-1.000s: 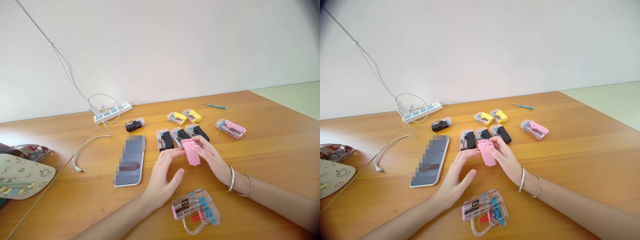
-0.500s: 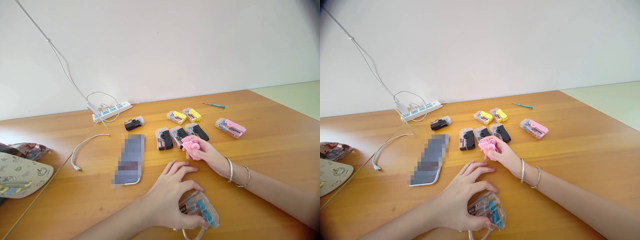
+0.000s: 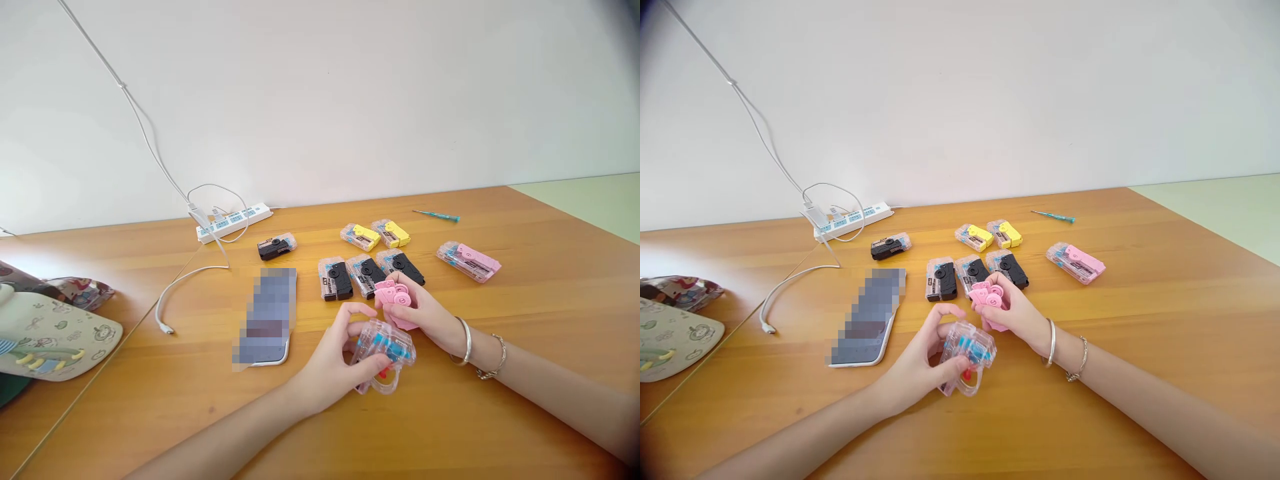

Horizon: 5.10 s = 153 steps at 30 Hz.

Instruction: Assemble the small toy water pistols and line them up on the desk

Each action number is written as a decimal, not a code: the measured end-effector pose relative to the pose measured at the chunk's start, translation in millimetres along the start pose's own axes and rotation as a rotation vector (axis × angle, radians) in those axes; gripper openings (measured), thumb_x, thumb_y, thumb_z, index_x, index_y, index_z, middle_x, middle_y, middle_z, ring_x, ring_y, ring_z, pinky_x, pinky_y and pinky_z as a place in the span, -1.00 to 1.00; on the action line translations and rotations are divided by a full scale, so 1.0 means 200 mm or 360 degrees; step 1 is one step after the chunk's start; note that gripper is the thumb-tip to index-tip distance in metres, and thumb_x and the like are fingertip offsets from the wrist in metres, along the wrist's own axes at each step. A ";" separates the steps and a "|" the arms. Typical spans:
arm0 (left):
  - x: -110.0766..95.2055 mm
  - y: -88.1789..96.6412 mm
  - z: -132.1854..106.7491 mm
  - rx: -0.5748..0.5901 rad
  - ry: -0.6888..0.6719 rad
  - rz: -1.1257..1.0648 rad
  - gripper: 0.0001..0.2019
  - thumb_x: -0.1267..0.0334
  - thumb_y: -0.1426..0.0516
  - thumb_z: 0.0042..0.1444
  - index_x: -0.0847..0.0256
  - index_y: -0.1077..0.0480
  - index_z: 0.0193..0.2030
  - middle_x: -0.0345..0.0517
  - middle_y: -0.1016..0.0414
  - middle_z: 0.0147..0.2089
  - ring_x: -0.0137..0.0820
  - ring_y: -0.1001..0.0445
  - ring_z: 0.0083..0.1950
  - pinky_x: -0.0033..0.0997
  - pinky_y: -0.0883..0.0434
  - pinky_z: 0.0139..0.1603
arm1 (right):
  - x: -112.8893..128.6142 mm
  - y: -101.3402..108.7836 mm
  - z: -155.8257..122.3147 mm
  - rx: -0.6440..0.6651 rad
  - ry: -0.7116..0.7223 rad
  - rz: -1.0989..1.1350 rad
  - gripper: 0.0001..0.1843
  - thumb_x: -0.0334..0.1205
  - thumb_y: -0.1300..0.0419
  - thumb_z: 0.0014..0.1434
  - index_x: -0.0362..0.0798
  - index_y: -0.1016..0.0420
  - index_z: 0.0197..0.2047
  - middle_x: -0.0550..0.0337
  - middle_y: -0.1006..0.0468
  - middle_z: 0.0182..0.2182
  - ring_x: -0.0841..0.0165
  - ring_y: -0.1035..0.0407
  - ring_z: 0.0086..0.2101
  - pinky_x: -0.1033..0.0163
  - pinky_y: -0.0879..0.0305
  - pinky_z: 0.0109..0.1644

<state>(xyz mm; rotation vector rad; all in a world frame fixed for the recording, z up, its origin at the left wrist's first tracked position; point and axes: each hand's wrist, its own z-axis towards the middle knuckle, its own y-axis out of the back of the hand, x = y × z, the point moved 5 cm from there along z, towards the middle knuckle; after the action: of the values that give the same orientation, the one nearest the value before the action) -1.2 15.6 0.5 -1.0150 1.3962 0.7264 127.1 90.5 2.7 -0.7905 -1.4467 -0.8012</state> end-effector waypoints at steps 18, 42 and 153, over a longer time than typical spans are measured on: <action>-0.03 0.14 0.05 -0.0423 0.0034 -0.0469 -0.61 -0.07 -0.14 0.10 0.13 -0.32 -0.04 -0.12 -0.51 -0.13 -0.50 -0.35 -0.46 -0.55 -0.20 -0.53 | -0.01 -0.05 -0.02 0.0234 -0.0091 -0.0135 -0.55 0.19 0.02 0.21 0.05 -0.28 -0.01 0.17 -0.42 -0.27 0.34 -0.33 -0.29 0.29 -0.27 -0.36; -0.03 0.13 0.04 -0.0473 -0.0141 -0.0234 -0.73 0.08 -0.14 0.16 0.11 -0.22 -0.07 -0.21 -0.36 -0.18 -0.44 -0.33 -0.21 -0.57 -0.36 -0.35 | 0.02 -0.12 -0.08 0.0272 0.0330 -0.0315 -0.76 -0.16 -0.01 0.26 0.04 -0.13 -0.02 0.25 -0.22 -0.31 0.39 -0.19 -0.33 0.28 -0.25 -0.22; -0.02 0.05 0.00 -0.0185 -0.0097 0.1272 -0.80 0.35 0.12 0.21 0.11 -0.29 -0.15 -0.35 -0.41 -0.58 -0.45 -0.30 -0.57 -0.53 -0.18 -0.49 | 0.29 0.55 0.09 -0.0140 0.0485 -0.2031 -0.28 0.01 -0.24 -0.04 -0.07 -0.14 0.14 -0.15 -0.32 0.06 -0.03 -0.20 0.09 -0.11 -0.12 0.15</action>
<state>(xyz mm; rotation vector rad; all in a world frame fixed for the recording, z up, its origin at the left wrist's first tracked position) -11.1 21.0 3.5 -0.4819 1.7233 1.4171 209.7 164.3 62.4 0.3235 -1.5495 -1.8371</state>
